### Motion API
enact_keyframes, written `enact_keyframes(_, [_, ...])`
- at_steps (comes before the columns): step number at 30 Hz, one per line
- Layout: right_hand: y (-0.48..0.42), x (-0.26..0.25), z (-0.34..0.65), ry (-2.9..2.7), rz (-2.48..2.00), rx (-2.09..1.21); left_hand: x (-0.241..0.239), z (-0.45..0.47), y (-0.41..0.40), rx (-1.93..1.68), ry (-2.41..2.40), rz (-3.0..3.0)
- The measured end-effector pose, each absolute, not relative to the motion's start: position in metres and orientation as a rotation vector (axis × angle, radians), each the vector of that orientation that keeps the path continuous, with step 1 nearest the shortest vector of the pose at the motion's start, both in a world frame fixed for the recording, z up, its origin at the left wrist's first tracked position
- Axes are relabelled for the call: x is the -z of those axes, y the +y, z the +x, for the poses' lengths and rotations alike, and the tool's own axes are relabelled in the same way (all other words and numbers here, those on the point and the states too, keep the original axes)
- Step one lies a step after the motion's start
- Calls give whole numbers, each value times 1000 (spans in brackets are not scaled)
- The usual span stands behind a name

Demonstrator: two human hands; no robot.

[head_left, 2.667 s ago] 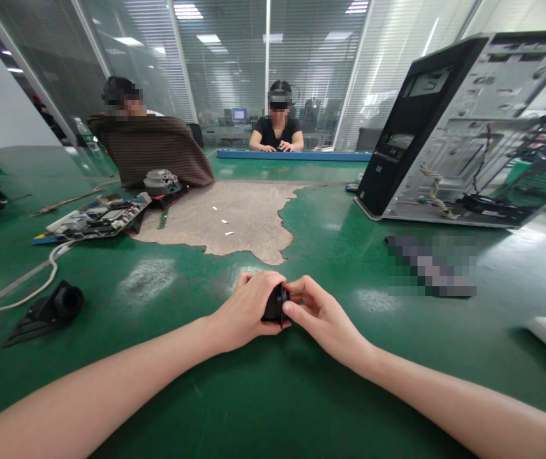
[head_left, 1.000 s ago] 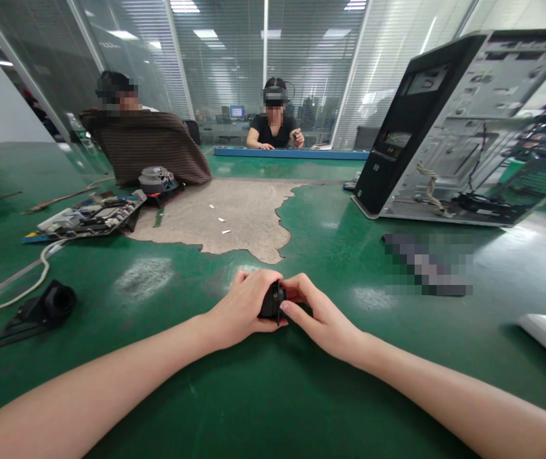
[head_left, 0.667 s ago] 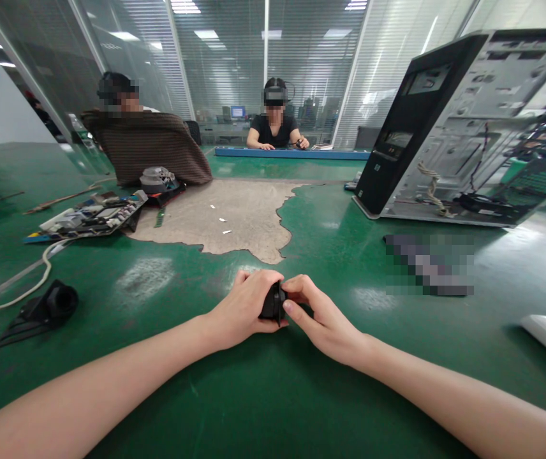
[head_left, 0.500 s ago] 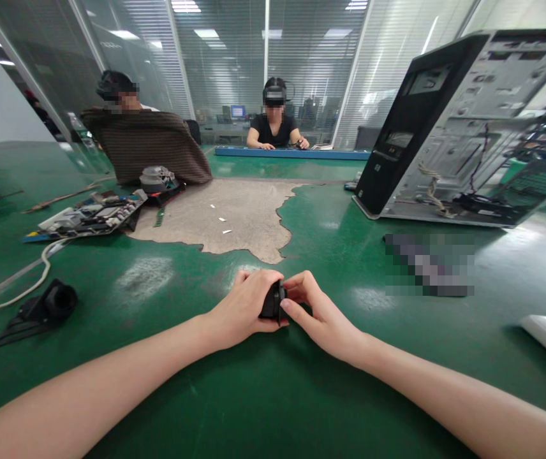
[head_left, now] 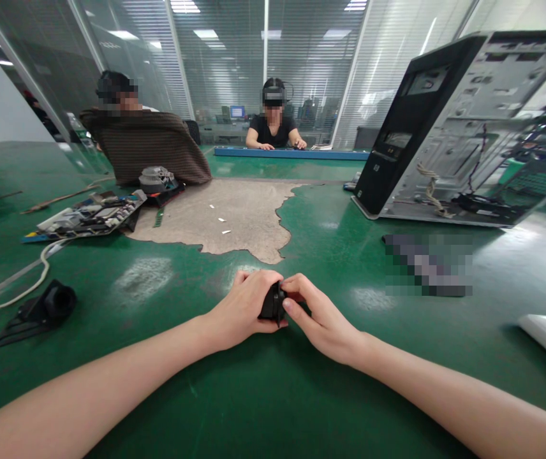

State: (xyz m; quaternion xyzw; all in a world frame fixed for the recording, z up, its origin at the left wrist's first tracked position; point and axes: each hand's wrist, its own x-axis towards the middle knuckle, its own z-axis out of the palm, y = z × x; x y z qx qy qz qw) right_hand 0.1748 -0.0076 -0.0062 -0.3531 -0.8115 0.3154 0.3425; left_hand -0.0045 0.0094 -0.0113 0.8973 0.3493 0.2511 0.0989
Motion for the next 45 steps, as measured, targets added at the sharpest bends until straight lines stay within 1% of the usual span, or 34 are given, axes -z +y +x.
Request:
enact_keyframes(5, [-5, 8, 171, -1963, -929, -1044, 12, -4, 9, -755, 1032, 2649])
enact_keyframes(7, [-6, 8, 171, -1974, -943, -1068, 12, -4, 9, -757, 1027, 2650])
enact_keyframes(10, [-8, 6, 174, -2060, -991, -994, 13, -5, 9, -760, 1022, 2655])
enact_keyframes(14, [-10, 5, 176, -2173, -957, -802, 13, -5, 9, -750, 1032, 2651])
enact_keyframes(17, [-10, 6, 176, -2164, -930, -777, 12, -5, 9, -746, 1033, 2644])
enact_keyframes(24, [-7, 8, 171, -1944, -941, -1048, 11, -4, 9, -744, 1041, 2642])
enact_keyframes(27, [-8, 6, 172, -1953, -946, -1077, 12, -4, 9, -753, 1038, 2650])
enact_keyframes(29, [-9, 5, 174, -2013, -947, -1034, 12, -5, 9, -755, 1036, 2648])
enact_keyframes(34, [-11, 5, 177, -2149, -916, -751, 10, -5, 8, -738, 1035, 2634])
enact_keyframes(36, [-11, 5, 177, -2149, -904, -733, 10, -5, 8, -744, 1037, 2632])
enact_keyframes(39, [-8, 7, 175, -2077, -915, -787, 10, -4, 9, -754, 1045, 2630])
enact_keyframes(45, [-5, 12, 172, -1852, -899, -1187, 12, -4, 10, -744, 1049, 2631])
